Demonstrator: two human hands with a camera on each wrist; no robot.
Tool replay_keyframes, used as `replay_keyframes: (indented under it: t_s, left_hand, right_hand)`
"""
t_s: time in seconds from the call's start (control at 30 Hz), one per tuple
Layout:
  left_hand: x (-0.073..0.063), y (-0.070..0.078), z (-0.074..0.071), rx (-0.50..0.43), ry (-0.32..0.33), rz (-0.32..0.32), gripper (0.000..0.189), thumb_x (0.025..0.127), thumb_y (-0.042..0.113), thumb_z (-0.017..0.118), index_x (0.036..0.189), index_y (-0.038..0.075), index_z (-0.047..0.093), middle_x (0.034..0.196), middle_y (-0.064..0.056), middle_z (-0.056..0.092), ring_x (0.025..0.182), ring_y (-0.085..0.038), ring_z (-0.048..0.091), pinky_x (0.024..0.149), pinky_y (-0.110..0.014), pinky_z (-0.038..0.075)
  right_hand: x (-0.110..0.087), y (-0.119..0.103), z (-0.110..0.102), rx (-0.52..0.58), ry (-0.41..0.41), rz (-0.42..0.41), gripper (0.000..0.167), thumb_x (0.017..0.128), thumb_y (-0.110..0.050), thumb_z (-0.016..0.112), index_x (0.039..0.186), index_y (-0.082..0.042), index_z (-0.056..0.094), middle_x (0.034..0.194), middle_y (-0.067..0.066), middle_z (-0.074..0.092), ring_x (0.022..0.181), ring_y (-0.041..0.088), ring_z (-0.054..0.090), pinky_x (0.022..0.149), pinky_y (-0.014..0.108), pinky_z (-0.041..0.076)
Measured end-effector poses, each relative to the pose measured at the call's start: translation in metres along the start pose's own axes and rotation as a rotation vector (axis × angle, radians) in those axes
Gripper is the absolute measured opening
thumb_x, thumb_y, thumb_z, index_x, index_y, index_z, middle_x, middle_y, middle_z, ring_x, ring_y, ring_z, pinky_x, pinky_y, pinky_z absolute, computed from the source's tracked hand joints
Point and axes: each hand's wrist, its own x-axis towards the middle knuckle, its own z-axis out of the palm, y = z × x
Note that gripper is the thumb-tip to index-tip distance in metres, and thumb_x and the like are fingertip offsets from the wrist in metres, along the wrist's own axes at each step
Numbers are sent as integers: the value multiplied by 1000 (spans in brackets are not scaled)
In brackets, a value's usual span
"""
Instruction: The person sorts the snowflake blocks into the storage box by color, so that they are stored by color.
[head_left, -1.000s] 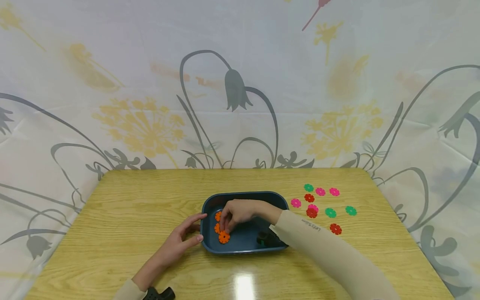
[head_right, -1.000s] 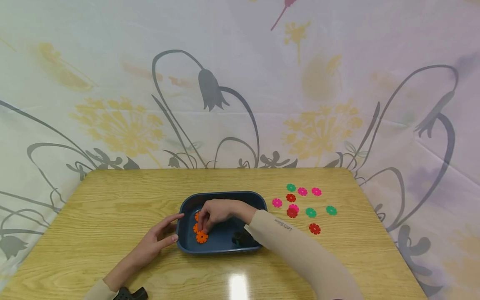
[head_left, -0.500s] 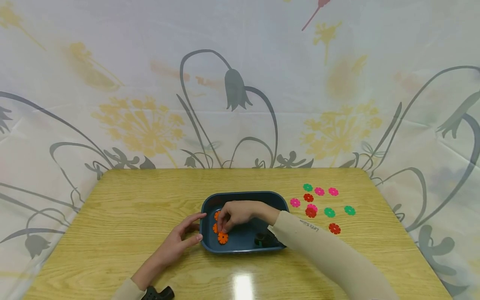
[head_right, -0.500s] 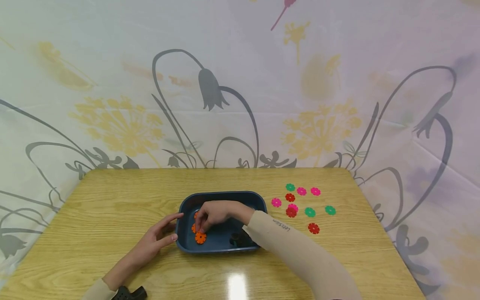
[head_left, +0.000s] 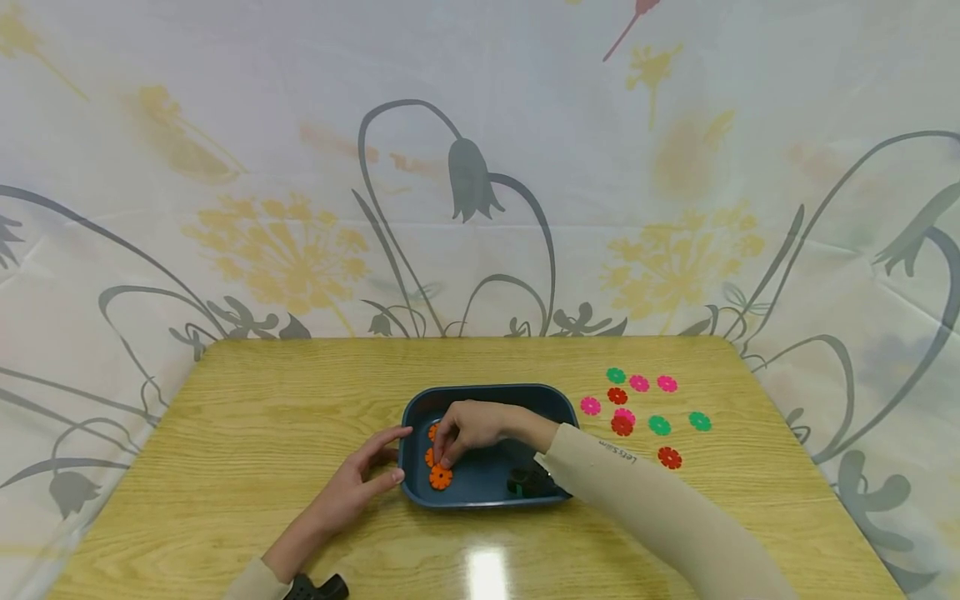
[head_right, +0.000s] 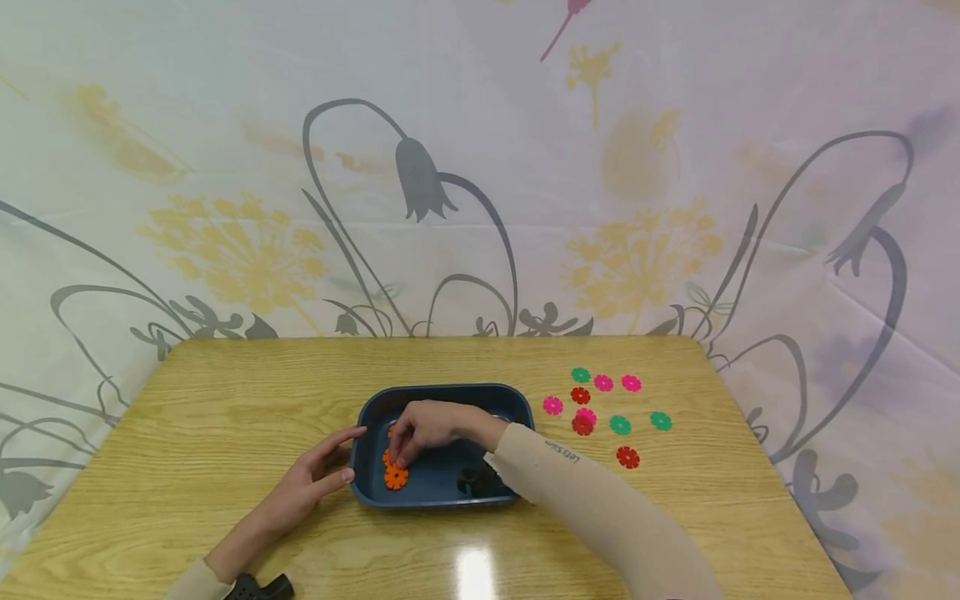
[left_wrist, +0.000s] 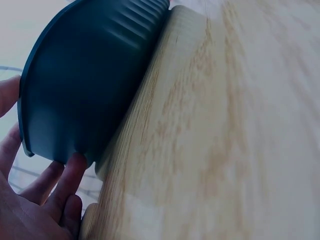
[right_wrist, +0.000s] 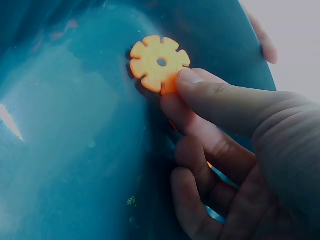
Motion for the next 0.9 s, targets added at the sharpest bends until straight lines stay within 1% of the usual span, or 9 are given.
replay_keyframes:
  t_s: [0.2,0.3,0.6,0.9]
  left_hand:
    - [0,0,0,-6,-5,-1,50,94,10,55,142,11,39,143,-9,36,116,-34,47,91,-31,41]
    - [0,0,0,-3,-5,1,50,94,10,55,142,11,39,142,-9,36,115,-34,47,91,-32,41]
    - [0,1,0,-6,-1,11,51,93,9,56,142,11,39,142,-9,37,115,-34,47,92,-33,41]
    - [-1,0,0,1,0,0,50,93,10,56,141,10,40,142,-9,37,115,-33,47,94,-34,39]
  right_hand:
    - [-1,-1,1,20,16,22,5,81,-10,72,86,-10,73,76,-6,68,71,6,62,68,21,48]
    - [0,0,1,22,17,20,6,80,-10,73,86,-11,74,77,-6,69,72,6,62,69,21,48]
    - [0,4,1,46,6,-20,10,79,-9,74,89,-10,76,84,-6,70,79,5,63,73,22,48]
    - [-2,6,0,153,-18,-43,14,80,-4,71,94,-4,74,87,-2,70,81,10,64,73,26,50]
